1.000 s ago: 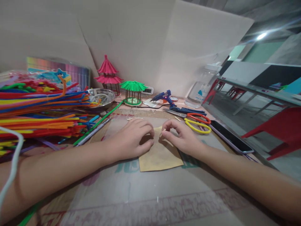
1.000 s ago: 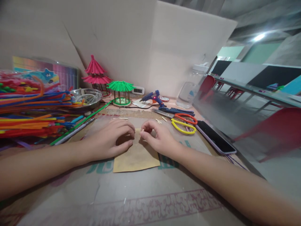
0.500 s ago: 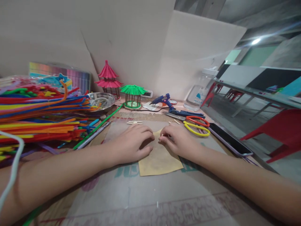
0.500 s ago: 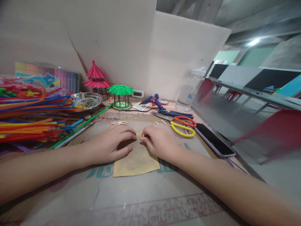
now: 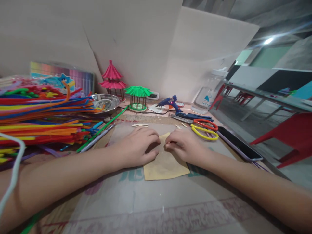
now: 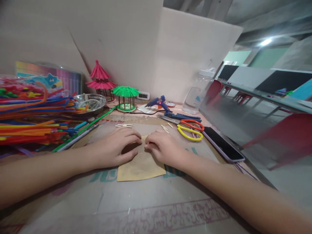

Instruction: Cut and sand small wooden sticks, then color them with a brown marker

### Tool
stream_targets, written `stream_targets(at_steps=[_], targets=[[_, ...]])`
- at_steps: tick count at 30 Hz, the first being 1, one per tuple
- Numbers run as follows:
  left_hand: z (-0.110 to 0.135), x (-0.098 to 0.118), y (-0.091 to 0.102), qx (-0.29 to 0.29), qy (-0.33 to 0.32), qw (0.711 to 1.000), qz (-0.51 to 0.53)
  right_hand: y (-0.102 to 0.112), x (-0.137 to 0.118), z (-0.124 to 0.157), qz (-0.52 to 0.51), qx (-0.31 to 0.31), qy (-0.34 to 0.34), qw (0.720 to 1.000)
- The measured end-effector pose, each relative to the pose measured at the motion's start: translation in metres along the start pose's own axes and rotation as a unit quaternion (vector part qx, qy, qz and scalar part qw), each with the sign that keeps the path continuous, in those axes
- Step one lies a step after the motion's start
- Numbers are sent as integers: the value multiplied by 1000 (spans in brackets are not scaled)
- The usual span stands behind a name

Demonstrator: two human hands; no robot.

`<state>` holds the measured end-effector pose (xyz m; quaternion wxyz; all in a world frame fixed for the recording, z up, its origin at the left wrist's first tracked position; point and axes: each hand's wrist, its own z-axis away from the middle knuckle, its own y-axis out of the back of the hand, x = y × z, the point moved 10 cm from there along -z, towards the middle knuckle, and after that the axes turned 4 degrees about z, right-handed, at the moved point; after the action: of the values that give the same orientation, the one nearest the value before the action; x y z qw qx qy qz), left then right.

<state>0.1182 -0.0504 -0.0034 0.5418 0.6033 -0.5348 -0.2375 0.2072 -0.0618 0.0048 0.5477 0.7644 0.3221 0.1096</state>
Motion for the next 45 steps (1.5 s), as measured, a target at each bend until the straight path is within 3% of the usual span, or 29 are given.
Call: stream_targets(at_steps=[6,11,15,18,23,29,33,45], targets=[[0,-1,0,-1,9,1000,-12,0,-2,1,47,23,16,999],[-1,0,-1,3,2,1000,-5,-1,-8,3,-22,28,36,999],[0,-2,-1,4,10,1000,-12,-1,-2,1,41,30,20,999],[0,-1,-1,4,5,1000,-9,0,-4,4,-7,22,15,1000],[-2,-1,-1,-6,13,1000,-6,8,-26,9,-54,48,75,995],[0,-3,-2,-11,19,1000,-9,14,4,6,-26,84,3,996],[0,-3,-2,-11,16,1000,-8,9,15,6,-40,83,-8,996],[0,-4,-2,-7,16,1000,-11,13,7,6,-42,98,27,994]])
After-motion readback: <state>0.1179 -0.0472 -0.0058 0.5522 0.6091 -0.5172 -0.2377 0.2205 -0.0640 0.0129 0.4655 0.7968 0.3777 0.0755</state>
